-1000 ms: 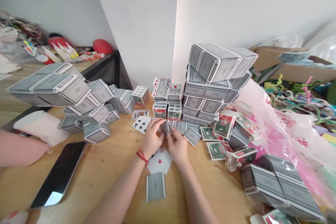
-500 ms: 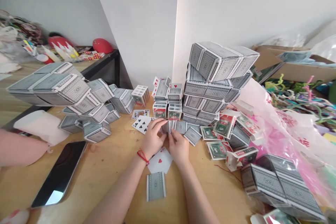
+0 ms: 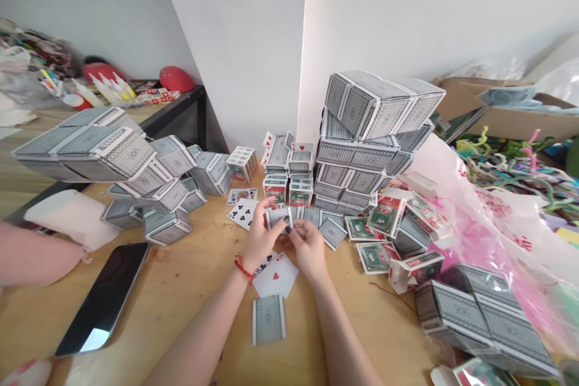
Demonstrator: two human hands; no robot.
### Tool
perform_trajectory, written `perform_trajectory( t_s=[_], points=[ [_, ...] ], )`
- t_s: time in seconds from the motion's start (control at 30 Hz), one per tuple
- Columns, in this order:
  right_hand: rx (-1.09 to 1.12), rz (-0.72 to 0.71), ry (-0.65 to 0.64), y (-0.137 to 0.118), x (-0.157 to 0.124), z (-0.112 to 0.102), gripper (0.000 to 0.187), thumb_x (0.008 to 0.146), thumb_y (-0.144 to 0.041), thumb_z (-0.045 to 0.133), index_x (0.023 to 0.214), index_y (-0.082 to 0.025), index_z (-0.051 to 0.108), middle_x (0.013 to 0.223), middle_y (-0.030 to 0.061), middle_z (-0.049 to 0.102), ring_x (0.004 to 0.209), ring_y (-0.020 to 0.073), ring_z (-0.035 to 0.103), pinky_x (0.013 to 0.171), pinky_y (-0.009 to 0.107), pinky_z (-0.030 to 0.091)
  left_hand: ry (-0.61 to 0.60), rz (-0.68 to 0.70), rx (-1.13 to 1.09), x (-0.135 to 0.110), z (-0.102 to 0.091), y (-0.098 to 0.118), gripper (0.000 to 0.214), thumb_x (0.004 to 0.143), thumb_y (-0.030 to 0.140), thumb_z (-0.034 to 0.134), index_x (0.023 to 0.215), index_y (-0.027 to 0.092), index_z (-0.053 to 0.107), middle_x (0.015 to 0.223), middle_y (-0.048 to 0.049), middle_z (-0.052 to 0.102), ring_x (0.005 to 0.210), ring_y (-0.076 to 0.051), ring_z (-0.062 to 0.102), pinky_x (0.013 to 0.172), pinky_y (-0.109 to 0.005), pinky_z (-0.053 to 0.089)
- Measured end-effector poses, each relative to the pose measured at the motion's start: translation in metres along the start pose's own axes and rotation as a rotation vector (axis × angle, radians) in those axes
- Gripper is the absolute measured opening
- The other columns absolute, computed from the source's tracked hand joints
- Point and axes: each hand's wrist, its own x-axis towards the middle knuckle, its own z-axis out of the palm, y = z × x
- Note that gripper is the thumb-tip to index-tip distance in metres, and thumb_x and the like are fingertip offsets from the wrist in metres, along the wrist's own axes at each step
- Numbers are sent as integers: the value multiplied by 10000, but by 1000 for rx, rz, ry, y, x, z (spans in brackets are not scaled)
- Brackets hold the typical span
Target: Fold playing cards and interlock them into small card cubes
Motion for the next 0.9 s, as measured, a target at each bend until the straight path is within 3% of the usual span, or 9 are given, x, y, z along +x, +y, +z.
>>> perform_trajectory(
  t_s=[0.1, 0.27, 0.47, 0.63, 0.9],
  points=[
    [-23, 13, -106, 2, -1, 3, 231, 697, -351, 570, 818, -188, 459, 567, -10, 608, 510, 162, 606, 516, 292, 507, -31, -87, 70, 0, 0, -2, 330, 718, 246, 553, 1019, 193, 429, 986, -41, 514, 915, -163, 517, 792, -306, 420],
    [-152, -1, -142, 4, -3, 4, 178, 702, -305, 544, 774, -184, 435, 524, -33, 571, 437, 130, 568, 436, 240, 473, -180, -108, 144, -1, -3, 1, 194, 740, 322, 516, 877, 194, 467, 742, 17, 531, 658, -128, 522, 620, -253, 418],
    [-120, 22, -242, -2, -4, 2, 178, 719, -321, 541, 751, -184, 431, 482, -33, 567, 394, 105, 527, 394, 200, 417, -196, -86, 118, 1, -5, 3, 204, 743, 378, 510, 780, 178, 511, 691, 6, 550, 655, -134, 528, 620, -248, 417],
    [-119, 24, -267, -1, -3, 0, 185, 726, -326, 540, 775, -179, 438, 479, -37, 568, 328, 64, 415, 342, 167, 312, -200, -104, 136, 3, -4, 0, 271, 795, 428, 416, 728, 181, 504, 569, 24, 498, 553, -125, 490, 563, -242, 385],
    [-106, 30, -253, 0, -3, 0, 169, 736, -324, 533, 761, -183, 445, 455, -64, 506, 339, 60, 378, 349, 169, 269, -167, -44, 205, 4, 0, -4, 305, 857, 388, 308, 665, 183, 427, 625, 2, 494, 609, -133, 472, 589, -248, 361]
  ],
)
